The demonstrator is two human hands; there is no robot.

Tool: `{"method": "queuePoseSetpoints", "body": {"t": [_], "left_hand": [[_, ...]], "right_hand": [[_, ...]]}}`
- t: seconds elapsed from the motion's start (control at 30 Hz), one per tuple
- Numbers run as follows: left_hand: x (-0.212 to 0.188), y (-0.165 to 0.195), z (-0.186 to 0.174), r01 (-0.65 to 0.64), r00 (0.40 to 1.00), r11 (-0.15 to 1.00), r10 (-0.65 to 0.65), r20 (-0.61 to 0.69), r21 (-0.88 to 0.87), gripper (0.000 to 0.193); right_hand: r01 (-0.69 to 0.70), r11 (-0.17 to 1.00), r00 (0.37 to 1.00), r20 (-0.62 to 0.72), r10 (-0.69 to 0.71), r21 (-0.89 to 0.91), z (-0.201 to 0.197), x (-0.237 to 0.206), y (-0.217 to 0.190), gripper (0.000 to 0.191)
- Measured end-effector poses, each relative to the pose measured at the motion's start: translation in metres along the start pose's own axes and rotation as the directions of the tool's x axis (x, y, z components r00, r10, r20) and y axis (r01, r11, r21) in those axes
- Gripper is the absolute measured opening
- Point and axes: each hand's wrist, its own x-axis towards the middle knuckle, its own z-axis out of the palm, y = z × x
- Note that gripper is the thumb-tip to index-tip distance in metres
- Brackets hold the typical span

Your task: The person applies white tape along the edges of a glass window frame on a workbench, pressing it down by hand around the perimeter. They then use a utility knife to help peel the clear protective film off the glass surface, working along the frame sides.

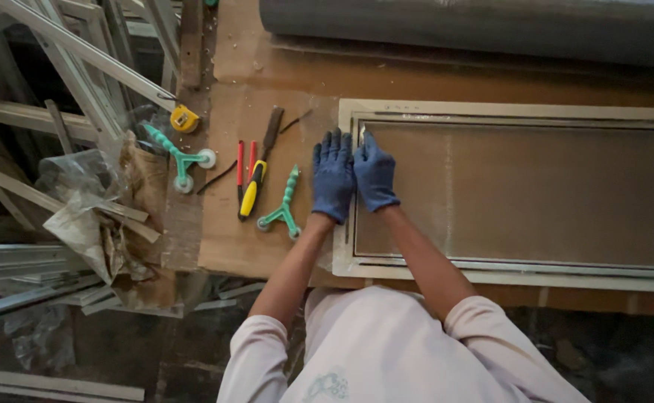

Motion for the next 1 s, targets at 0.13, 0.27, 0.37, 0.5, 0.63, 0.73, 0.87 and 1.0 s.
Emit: {"method": "queuePoseSetpoints", "body": {"t": [0.13,0.27,0.37,0.5,0.63,0.73,0.87,1.0], "left_hand": [[-0.002,-0.004,0.006,0.006,1.0,1.0,-0.007,0.021,0.01,0.057],[0.0,-0.004,0.007,-0.002,1.0,1.0,0.002,0.003,0.014,0.057],[0.002,-0.002,0.004,-0.007,1.0,0.999,0.006,-0.007,-0.032,0.058],[0.001,-0.003,0.003,0.003,1.0,1.0,-0.002,0.027,-0.021,0.059],[0.004,-0.005,0.007,0.002,0.999,1.0,-0.003,0.05,0.007,0.056],[0.006,-0.004,0.008,-0.01,0.998,1.0,0.009,0.06,0.02,0.058],[0.008,-0.004,0.008,0.006,0.998,1.0,-0.005,0.055,-0.018,0.056],[0.008,-0.003,0.008,0.002,0.999,1.0,-0.002,0.05,-0.012,0.056]], "right_hand": [[0.019,0.991,0.999,0.047,-0.013,-0.133,0.004,0.0,0.004,0.016],[0.035,0.999,0.994,0.102,-0.034,-0.008,-0.003,0.006,0.011,0.023],[-0.047,0.999,0.984,0.176,0.042,0.025,-0.009,0.011,0.016,0.028],[-0.011,0.992,0.986,0.164,-0.01,0.124,-0.01,0.01,0.025,0.036],[-0.049,0.997,0.979,0.199,0.038,0.054,-0.008,0.008,0.033,0.038],[-0.048,0.99,0.984,0.175,0.025,0.129,-0.008,0.008,0.035,0.039],[0.006,0.993,0.985,0.17,-0.026,0.118,-0.013,0.007,0.033,0.039],[-0.13,0.984,0.965,0.246,0.097,0.121,-0.018,0.003,0.031,0.039]]}}
